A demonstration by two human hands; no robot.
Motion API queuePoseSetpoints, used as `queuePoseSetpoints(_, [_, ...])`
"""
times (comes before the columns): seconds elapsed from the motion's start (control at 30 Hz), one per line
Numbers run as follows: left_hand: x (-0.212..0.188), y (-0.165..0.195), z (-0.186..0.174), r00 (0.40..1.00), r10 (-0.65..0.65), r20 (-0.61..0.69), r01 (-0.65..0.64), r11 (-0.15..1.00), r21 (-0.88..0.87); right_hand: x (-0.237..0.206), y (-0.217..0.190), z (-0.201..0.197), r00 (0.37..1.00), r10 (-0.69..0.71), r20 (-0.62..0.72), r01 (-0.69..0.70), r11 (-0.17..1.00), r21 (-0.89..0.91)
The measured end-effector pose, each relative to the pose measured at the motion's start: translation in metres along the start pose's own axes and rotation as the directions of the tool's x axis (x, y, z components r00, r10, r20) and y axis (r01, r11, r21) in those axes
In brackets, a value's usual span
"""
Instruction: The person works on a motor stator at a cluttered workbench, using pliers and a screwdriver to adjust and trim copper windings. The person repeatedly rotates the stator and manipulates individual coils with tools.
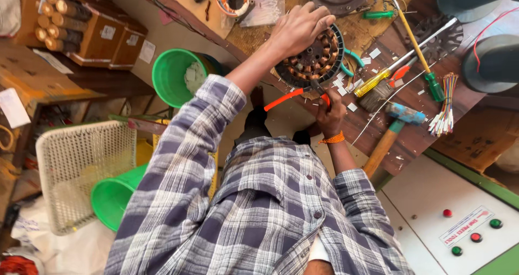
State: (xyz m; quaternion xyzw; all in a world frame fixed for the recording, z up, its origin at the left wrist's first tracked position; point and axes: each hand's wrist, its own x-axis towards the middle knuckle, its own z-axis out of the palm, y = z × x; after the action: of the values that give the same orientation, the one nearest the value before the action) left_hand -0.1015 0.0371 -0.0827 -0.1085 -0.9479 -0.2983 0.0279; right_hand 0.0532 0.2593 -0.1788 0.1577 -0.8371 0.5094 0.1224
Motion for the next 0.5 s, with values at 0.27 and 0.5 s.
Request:
queuePoseSetpoints(0.27, [-0.002,-0.003,-0.006,0.986,0.166,0.007,-0.166,0.986,-0.016,0.030,-0.085,-0.073,0.933,0.211,0.292,-0.259,0.956,0.137])
queuePoseSetpoints(0.5, [-0.010,0.010,-0.031,0.920,0.330,-0.210,-0.287,0.934,0.211,0.054,-0.121,-0.079,0.759,0.425,0.493,-0.541,0.834,0.114])
